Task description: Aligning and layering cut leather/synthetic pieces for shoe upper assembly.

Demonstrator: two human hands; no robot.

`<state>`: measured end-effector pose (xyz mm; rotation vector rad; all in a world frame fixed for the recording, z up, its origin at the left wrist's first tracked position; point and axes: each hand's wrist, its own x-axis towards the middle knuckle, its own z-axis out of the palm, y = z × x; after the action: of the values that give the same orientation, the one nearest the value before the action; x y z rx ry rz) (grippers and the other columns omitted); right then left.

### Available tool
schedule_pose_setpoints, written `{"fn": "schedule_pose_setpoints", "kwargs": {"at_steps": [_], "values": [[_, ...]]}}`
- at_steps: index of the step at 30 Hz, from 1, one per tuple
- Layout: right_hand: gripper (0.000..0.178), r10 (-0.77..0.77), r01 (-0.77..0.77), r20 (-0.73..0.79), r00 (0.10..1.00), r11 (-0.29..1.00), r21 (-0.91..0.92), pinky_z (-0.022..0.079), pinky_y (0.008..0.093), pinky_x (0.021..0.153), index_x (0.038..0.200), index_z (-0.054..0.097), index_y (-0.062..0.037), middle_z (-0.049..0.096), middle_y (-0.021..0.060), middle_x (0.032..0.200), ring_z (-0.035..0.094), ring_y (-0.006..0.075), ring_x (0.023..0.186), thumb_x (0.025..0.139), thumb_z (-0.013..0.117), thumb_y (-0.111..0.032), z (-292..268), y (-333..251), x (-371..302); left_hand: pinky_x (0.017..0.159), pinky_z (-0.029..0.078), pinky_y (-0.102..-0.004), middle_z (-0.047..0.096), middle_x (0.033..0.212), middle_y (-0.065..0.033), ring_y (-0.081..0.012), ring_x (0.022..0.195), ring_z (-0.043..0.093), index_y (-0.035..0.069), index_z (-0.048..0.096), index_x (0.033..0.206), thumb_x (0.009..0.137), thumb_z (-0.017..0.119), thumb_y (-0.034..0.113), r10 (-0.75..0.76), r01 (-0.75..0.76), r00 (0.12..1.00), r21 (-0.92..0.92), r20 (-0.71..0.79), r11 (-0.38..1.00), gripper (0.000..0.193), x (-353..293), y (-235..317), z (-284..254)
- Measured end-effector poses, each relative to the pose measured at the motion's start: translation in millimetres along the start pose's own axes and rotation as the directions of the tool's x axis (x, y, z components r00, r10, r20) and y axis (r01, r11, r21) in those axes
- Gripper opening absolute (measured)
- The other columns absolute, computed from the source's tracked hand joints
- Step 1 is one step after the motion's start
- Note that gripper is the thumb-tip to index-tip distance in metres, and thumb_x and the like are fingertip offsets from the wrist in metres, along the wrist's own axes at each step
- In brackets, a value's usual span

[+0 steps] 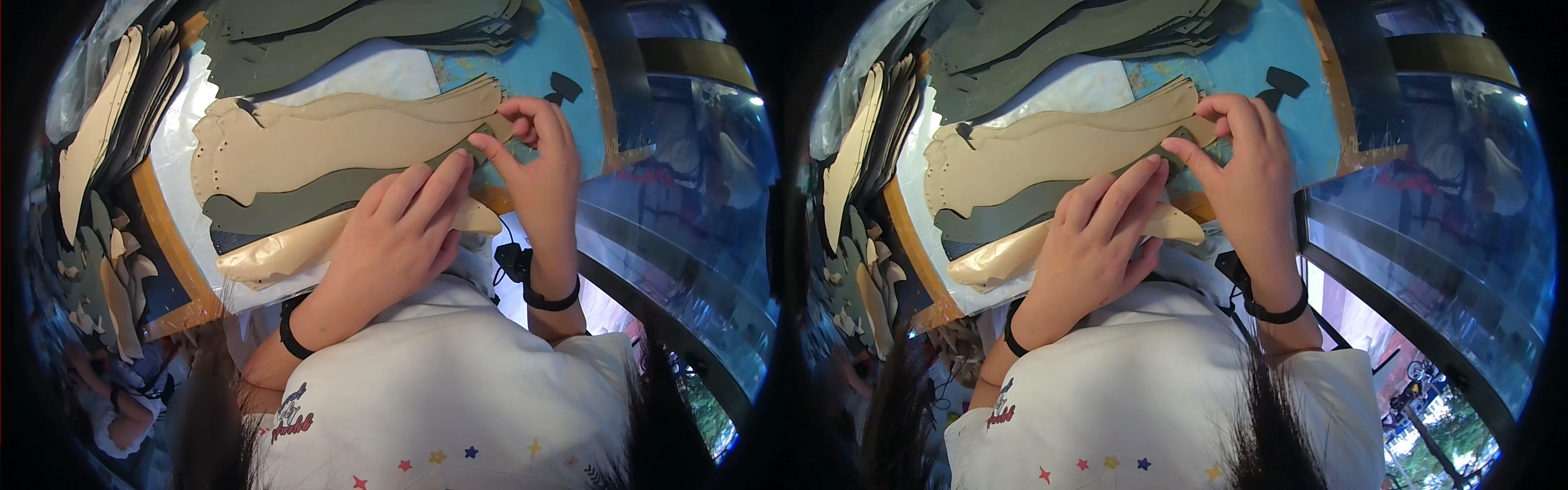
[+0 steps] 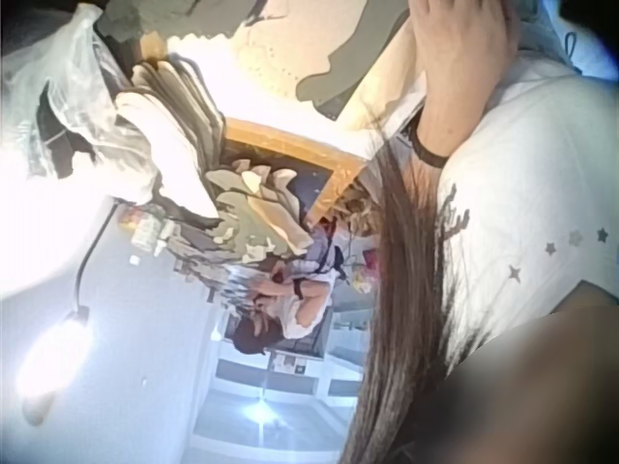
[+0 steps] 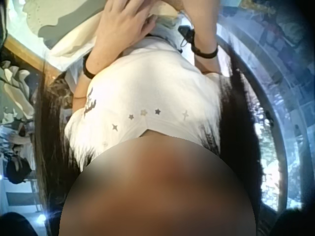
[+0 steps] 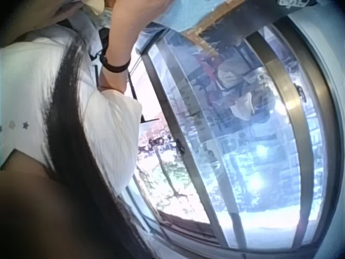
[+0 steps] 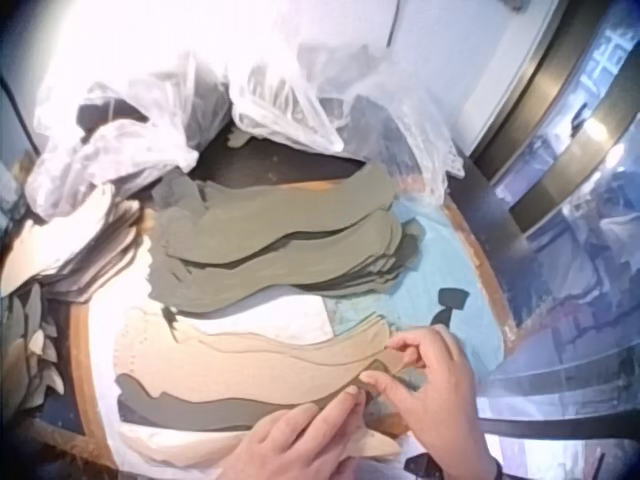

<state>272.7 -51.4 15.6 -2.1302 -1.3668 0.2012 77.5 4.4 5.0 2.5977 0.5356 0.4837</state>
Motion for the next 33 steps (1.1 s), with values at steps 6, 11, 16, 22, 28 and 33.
{"fn": "schedule_pose_setpoints", "kwargs": {"at_steps": [6, 11, 16, 22, 28, 33], "values": [[0.042, 0.034, -0.01, -0.123, 0.992, 0.982, 0.191, 0.051, 0.0347, 0.078, 0.112, 0.068, -0.0093, 0.072, 0.0017, 0.093, 0.064, 0.0177, 0.087, 0.077, 0.091, -0.015, 2, -2, -5, 0.102, 0.048, -0.0405, 0.053, 0.145, -0.0069, -0.0275, 0.116, 0.055, 0.005, 0.063, 0.138, 0.073, 0.077, 0.017, 0.029, -0.031, 0.999, -0.072, -0.032, 0.997, 0.067, -2, -1, -2], [0.036, 0.065, -0.05, -0.049, 0.997, 0.963, 0.265, 0.051, 0.0299, 0.079, 0.108, 0.066, -0.0077, 0.071, 0.001, 0.092, 0.065, 0.014, 0.086, 0.079, 0.088, -0.005, -1, -7, -4, 0.1, 0.048, -0.0417, 0.061, 0.133, -0.0081, -0.0297, 0.113, 0.057, 0.008, 0.067, 0.132, 0.076, 0.076, 0.015, 0.091, -0.131, 0.984, -0.286, -0.151, 0.949, 0.058, -4, -11, -11], [0.029, 0.067, -0.066, 0.023, 0.997, 0.747, 0.662, 0.051, 0.0252, 0.082, 0.103, 0.063, -0.0048, 0.067, 0.0004, 0.093, 0.065, 0.0101, 0.088, 0.084, 0.081, 0.004, -16, -15, -10, 0.092, 0.049, -0.0412, 0.066, 0.124, -0.0087, -0.0308, 0.107, 0.06, 0.01, 0.07, 0.126, 0.079, 0.079, 0.016, 0.027, 0.0, 0.872, 0.055, -0.489, 0.998, 0.049, -6, -6, -23], [0.02, -0.205, 0.231, -0.141, 0.969, 0.534, 0.813, 0.053, 0.024, 0.087, 0.108, 0.062, -0.0025, 0.059, 0.0043, 0.1, 0.063, 0.0131, 0.091, 0.093, 0.074, 0.004, -36, -43, -28, 0.076, 0.047, -0.0365, 0.063, 0.087, 0.002, -0.021, 0.084, 0.063, 0.015, 0.07, 0.095, 0.085, 0.079, 0.03, -0.084, 0.15, 0.923, 0.151, -0.375, 0.977, 0.02, -26, -1, -66], [0.031, -0.384, 0.485, -0.309, 0.87, 0.778, 0.398, 0.049, 0.04, 0.097, 0.117, 0.064, -0.0027, 0.063, 0.011, 0.109, 0.062, 0.0256, 0.103, 0.091, 0.078, -0.011, -11, -66, -12, 0.069, 0.044, -0.0406, 0.061, 0.083, -0.0052, -0.0252, 0.078, 0.06, 0.012, 0.071, 0.098, 0.088, 0.073, 0.016, 0.065, 0.288, 0.801, 0.479, -0.595, 0.83, 0.012, -86, -31, -170], [0.043, -0.517, 0.514, -0.031, 0.856, 0.841, 0.171, 0.045, 0.0474, 0.106, 0.123, 0.066, -0.0058, 0.064, 0.0143, 0.125, 0.058, 0.0353, 0.12, 0.084, 0.082, -0.015, 17, -73, -10, 0.089, 0.05, -0.0416, 0.067, 0.108, -0.0173, -0.034, 0.1, 0.065, 0.003, 0.063, 0.123, 0.108, 0.049, 0.016, -0.44, 0.666, 0.622, 0.143, -0.647, 0.732, 0.024, -165, -97, -247]]}}
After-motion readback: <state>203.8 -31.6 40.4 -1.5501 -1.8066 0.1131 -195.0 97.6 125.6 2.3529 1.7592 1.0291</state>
